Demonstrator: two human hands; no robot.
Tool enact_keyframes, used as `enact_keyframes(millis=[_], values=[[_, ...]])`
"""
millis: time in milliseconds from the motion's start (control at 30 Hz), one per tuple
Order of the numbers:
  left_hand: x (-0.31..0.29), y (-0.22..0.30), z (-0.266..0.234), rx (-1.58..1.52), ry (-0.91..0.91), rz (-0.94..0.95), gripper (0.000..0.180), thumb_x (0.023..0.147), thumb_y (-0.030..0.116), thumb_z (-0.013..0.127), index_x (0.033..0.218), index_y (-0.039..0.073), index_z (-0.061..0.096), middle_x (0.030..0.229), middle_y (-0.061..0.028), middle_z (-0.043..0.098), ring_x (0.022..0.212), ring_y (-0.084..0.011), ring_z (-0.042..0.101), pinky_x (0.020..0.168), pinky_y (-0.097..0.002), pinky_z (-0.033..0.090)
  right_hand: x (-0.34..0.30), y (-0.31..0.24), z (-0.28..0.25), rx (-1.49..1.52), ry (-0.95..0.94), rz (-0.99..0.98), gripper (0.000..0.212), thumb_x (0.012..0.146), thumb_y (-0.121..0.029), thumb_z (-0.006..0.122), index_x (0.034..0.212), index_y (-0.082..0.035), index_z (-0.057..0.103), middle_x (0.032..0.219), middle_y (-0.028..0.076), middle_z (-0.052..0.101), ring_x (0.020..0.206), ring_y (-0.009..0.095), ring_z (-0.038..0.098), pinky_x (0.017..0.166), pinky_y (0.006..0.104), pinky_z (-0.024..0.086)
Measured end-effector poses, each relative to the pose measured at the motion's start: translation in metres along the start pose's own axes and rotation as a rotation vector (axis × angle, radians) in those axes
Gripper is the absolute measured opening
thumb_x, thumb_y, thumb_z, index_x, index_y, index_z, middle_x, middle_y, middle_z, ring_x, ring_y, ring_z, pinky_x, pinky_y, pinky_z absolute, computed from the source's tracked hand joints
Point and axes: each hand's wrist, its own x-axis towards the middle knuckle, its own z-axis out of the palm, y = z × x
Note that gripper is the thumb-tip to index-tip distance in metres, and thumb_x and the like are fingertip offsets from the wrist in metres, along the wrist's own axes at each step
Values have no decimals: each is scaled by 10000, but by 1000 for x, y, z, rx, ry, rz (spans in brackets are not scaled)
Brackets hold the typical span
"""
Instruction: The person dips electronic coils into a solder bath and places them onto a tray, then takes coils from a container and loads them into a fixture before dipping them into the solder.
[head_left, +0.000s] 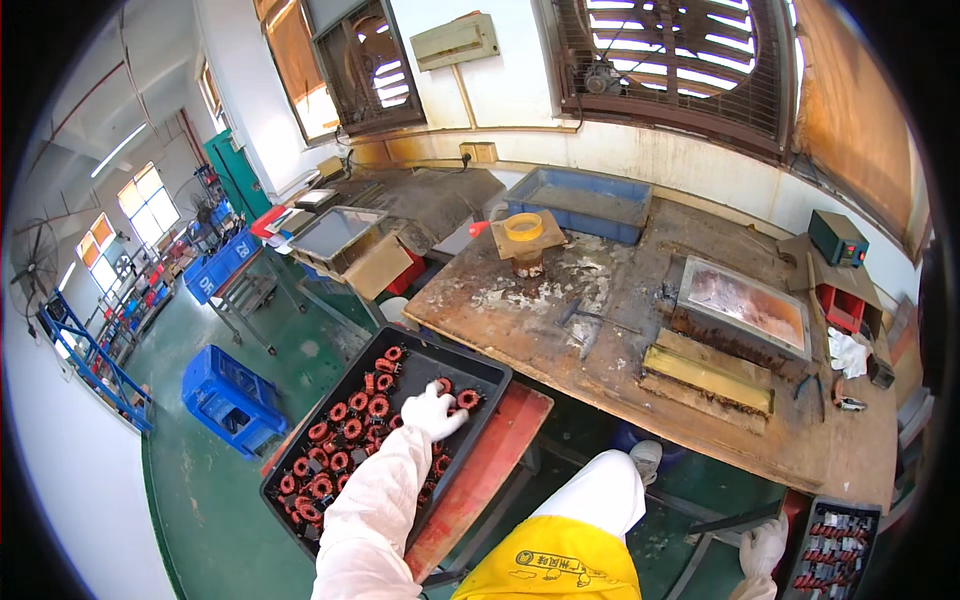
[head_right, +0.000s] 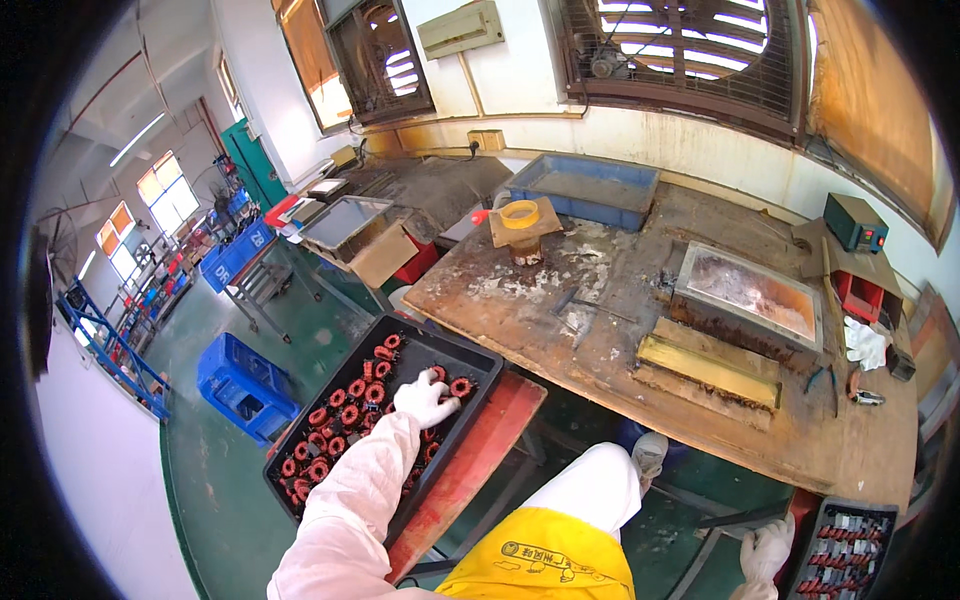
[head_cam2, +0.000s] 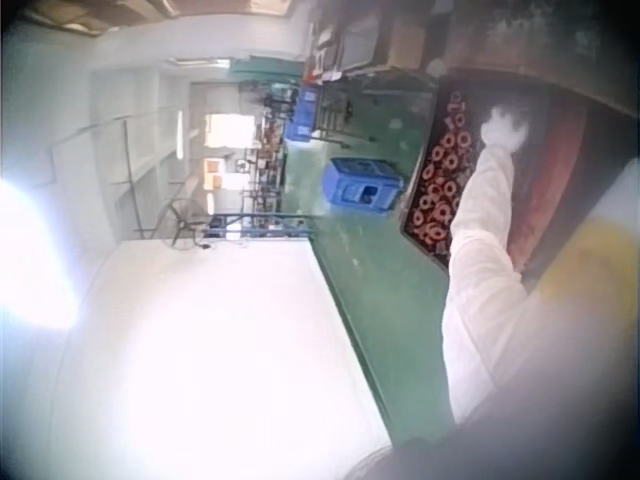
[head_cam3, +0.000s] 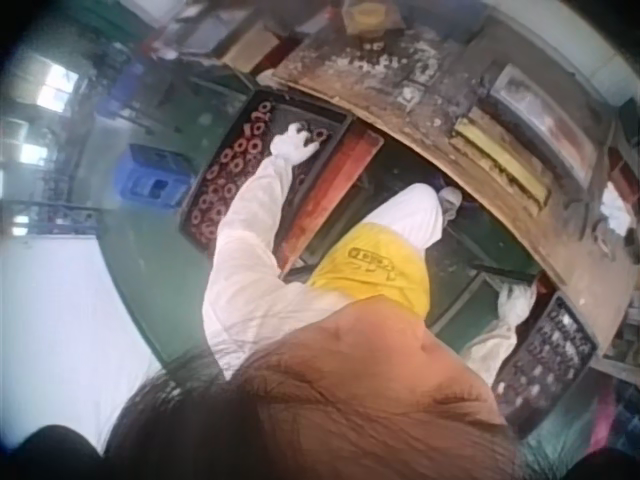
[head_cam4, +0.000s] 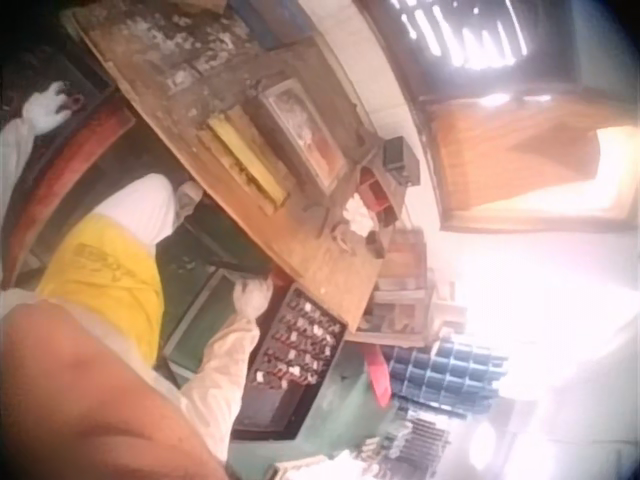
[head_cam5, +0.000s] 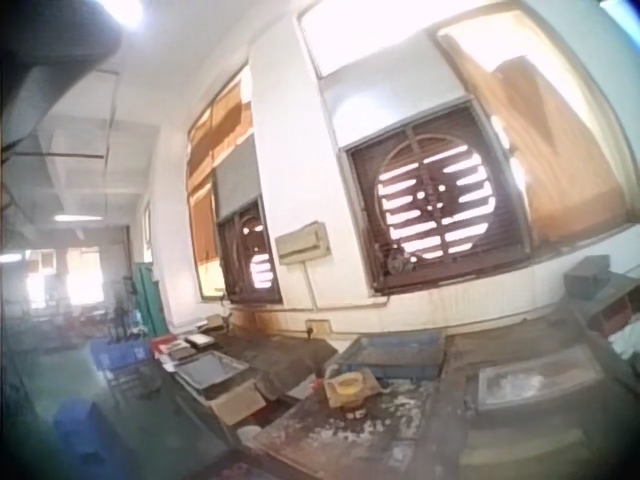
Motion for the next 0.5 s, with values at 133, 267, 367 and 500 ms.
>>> enact_keyframes(millis=[133,267,367,500], values=[[-25,12,-3,-129,-22,136,348,891,488,585,1122,250,690,1269,-105,579,983,-363,673,895,-458,536,4,-2,-4,31,-15,-41,126,634,-102,685,593,-15,604,657,137,564,829,344,572,1129,553,341],[-15,-14,-14,-412,-172,230,386,919,361,569,1182,96,664,1227,-146,620,1192,-339,567,1028,-399,448,2,-6,-10,33,-35,-11,113,650,-92,702,623,-9,629,700,145,599,887,350,587,1132,538,338],[4,-30,-26,-435,42,135,372,892,381,584,1150,134,688,1192,-139,644,1152,-321,592,998,-426,463,8,-7,-17,-26,-38,-13,90,656,-73,697,623,-17,634,725,147,616,916,351,589,1138,522,337],[30,-72,-35,-241,257,-207,464,869,416,603,1269,180,608,1269,-143,595,1214,-345,540,1005,-463,457,34,-25,-45,-101,-86,-351,224,841,-205,658,677,-54,635,686,161,602,742,340,618,946,522,483]])
